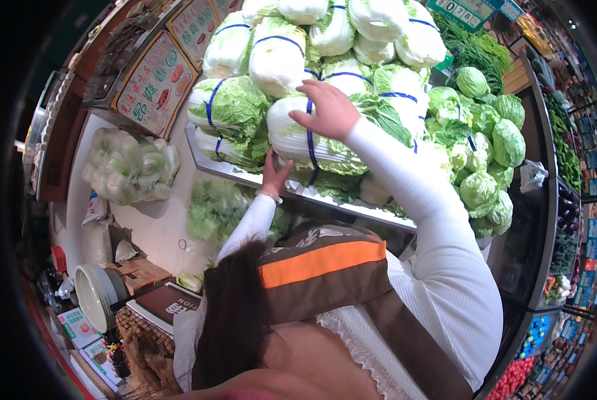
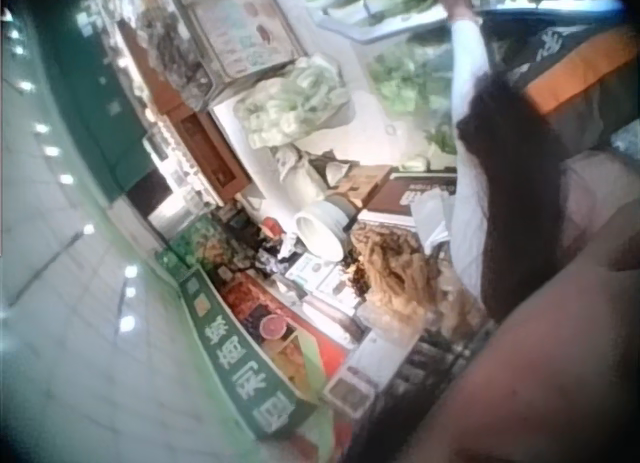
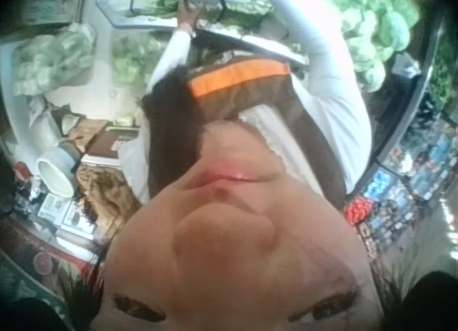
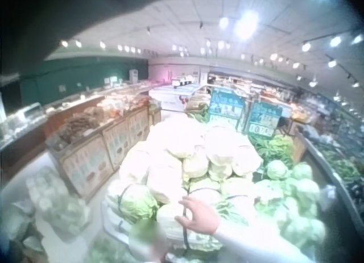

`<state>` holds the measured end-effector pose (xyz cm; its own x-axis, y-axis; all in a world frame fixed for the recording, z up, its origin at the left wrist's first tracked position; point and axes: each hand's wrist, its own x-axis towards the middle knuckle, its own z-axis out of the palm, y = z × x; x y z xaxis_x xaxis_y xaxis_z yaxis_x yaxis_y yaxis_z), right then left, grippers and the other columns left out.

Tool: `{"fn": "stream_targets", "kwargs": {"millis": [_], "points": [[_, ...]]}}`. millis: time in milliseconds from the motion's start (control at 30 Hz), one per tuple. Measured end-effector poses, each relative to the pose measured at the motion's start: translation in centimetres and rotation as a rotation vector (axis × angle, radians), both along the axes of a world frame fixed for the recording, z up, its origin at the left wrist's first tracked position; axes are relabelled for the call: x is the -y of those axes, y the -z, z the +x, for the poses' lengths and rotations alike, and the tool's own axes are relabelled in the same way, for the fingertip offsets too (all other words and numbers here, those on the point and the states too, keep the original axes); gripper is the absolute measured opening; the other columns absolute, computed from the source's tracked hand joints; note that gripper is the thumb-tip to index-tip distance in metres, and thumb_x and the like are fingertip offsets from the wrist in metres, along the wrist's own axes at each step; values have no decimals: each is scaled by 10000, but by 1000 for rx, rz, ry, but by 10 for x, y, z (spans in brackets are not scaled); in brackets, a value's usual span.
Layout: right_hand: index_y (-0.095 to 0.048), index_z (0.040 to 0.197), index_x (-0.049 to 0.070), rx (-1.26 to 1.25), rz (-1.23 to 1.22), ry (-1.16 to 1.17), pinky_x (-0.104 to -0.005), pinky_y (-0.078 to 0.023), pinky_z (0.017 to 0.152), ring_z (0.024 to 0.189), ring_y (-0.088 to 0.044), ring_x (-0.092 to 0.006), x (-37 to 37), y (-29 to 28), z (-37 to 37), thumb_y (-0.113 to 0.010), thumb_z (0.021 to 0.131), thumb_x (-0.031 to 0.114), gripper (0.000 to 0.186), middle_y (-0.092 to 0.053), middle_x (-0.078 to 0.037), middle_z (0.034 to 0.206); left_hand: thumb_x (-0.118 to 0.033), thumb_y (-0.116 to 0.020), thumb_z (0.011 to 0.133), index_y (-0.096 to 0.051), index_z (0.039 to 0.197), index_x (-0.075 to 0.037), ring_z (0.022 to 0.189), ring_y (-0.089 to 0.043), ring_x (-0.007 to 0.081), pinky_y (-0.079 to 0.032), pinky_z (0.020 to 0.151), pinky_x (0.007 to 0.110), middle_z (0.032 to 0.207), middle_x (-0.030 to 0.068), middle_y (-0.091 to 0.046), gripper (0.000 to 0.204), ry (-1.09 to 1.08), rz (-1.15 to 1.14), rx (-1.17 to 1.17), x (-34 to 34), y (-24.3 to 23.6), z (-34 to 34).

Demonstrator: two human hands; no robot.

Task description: The person sits on the floor and wraps blue rubber bands around individual cabbages to bundle them. They then lift each bundled cabbage and place it onto a nearby display shelf.

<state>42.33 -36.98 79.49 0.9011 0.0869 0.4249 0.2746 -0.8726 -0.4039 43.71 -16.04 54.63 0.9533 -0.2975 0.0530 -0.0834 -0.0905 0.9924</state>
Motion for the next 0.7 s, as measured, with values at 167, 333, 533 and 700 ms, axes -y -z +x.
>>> {"fn": "stream_targets", "kwargs": {"millis": [167,333,533,700], "points": [[-654,1136,30,-225,575,-158,-373,-490,934,1054,-642,-293,-1,34,-130,-673,866,118,284,-677,-144,1118,-150,-640,959,-459,1366,17,1147,-561,150,-464,945,268,1279,121,-585,476,-106,-187,-75,-20,11,-50],[-631,1153,-11,-727,1183,-57,-250,-491,840,939,-614,-104,-11,102,-183,-576,947,38,219,-683,-65,1080,-194,-541,999,-655,1057,-13,828,-653,142,-518,747,277,927,65,-699,222,-412,-39,-461,-119,61,-117],[-657,1164,4,-1271,782,13,-256,-497,801,838,-617,-112,11,237,-205,-643,919,200,314,-702,-71,937,-110,-517,929,-680,938,-45,722,-614,165,-503,695,301,813,62,-675,175,-497,591,-617,-212,115,-296],[-723,1097,87,-1414,-96,-162,-389,-503,918,1020,-666,-345,45,359,-250,-637,865,418,413,-711,-154,1077,-114,-521,929,-678,943,-44,722,-613,164,-502,693,300,815,62,-674,172,-430,586,-887,-203,114,-400]]}}
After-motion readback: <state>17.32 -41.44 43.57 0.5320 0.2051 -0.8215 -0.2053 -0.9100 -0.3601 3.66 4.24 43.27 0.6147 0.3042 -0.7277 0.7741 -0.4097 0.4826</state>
